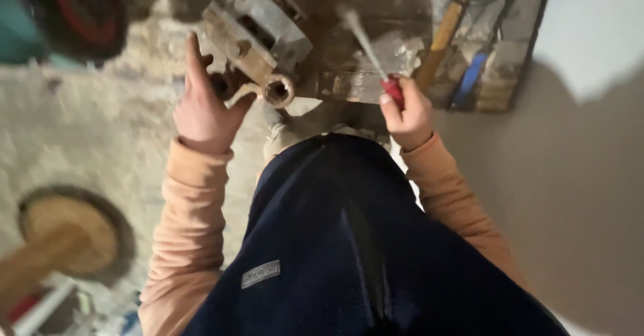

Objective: Cleaning and filing various metal components of an electric motor on a workbench.

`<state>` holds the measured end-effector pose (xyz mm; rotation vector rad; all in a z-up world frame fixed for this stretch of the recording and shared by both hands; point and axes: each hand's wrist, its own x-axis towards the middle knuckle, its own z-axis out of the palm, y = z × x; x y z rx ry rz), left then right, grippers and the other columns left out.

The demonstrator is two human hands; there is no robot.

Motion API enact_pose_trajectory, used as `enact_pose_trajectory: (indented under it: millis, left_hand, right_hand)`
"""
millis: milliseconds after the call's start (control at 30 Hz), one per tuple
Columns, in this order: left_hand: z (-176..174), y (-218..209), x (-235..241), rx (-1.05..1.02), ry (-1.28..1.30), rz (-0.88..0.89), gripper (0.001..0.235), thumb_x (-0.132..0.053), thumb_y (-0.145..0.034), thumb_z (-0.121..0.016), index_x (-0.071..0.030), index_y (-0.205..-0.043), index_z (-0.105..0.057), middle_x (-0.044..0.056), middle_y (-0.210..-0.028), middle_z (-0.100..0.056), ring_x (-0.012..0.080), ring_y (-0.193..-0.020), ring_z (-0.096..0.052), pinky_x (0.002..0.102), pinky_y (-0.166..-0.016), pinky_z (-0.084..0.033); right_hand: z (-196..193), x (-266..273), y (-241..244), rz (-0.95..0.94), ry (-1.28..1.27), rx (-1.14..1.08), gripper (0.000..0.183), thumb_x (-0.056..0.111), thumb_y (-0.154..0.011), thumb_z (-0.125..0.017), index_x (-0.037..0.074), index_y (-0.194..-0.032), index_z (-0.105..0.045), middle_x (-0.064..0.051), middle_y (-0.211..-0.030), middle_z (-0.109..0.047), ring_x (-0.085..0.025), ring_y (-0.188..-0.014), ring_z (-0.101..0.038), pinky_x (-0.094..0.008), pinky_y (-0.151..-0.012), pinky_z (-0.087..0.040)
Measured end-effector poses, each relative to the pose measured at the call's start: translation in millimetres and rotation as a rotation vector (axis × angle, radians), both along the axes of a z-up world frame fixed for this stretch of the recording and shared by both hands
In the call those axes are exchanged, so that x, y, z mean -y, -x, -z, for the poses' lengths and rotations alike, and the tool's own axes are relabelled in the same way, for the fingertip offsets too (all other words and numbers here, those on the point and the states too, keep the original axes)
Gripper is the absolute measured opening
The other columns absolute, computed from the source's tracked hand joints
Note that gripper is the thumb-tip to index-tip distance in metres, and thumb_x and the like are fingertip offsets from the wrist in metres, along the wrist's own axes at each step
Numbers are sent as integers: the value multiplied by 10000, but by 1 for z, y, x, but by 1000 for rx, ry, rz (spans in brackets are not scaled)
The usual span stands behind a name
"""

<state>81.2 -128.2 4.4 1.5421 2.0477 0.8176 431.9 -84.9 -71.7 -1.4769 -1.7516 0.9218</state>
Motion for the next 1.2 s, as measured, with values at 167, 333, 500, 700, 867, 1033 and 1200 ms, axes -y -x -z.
enact_pose_trajectory:
  millis: [167,333,500,700,867,1033,1200]
  left_hand:
    - [-2,-6,-5,-358,142,-34,912,-396,-763,-940,-76,-1452,-435,120,-1104,-710,358,-832,-712,466,-641,-556]
    - [8,2,-14,-406,67,-2,543,-466,-876,-900,-105,-1168,-618,99,-989,-712,344,-772,-706,453,-638,-554]
    - [8,19,-18,-397,-10,132,442,-441,-931,-871,-106,-1128,-661,82,-961,-708,337,-767,-702,444,-650,-554]
    - [17,57,-31,-428,-62,263,413,-418,-931,-867,-120,-1143,-675,85,-961,-687,314,-777,-704,426,-644,-555]
    - [27,81,-47,-448,-101,365,379,-403,-967,-854,-98,-1057,-649,87,-983,-672,328,-796,-690,430,-672,-555]
    - [24,83,-61,-427,-110,372,398,-401,-963,-863,-89,-1072,-641,112,-973,-667,342,-778,-689,441,-660,-554]
    - [-5,92,-63,-377,-82,374,564,-387,-850,-849,-7,-1189,-607,199,-1024,-674,399,-798,-695,455,-644,-556]
  right_hand:
    - [-36,-26,15,-375,-141,-131,294,149,-1089,-592,-15,-1332,-585,-177,-1023,-661,-292,-904,-669,-374,-826,-536]
    - [-43,-56,54,-412,12,-225,228,139,-1114,-544,1,-1281,-616,-117,-866,-633,-251,-740,-620,-358,-700,-505]
    - [-43,-50,79,-365,3,-184,218,150,-1131,-536,31,-1284,-635,-110,-852,-640,-233,-732,-661,-353,-670,-504]
    - [-40,-4,57,-375,30,-75,228,131,-1076,-510,31,-1235,-640,-135,-745,-626,-278,-663,-678,-381,-636,-520]
    - [-51,-24,101,-179,87,1,178,167,-1110,-544,53,-1202,-646,-120,-782,-657,-291,-668,-675,-367,-618,-499]
    - [-19,20,60,-159,75,62,218,207,-1111,-541,57,-1208,-665,-125,-799,-650,-264,-700,-664,-360,-644,-518]
    - [-13,33,37,-8,261,70,188,204,-1119,-565,50,-1184,-649,-92,-750,-666,-174,-647,-654,-329,-620,-514]
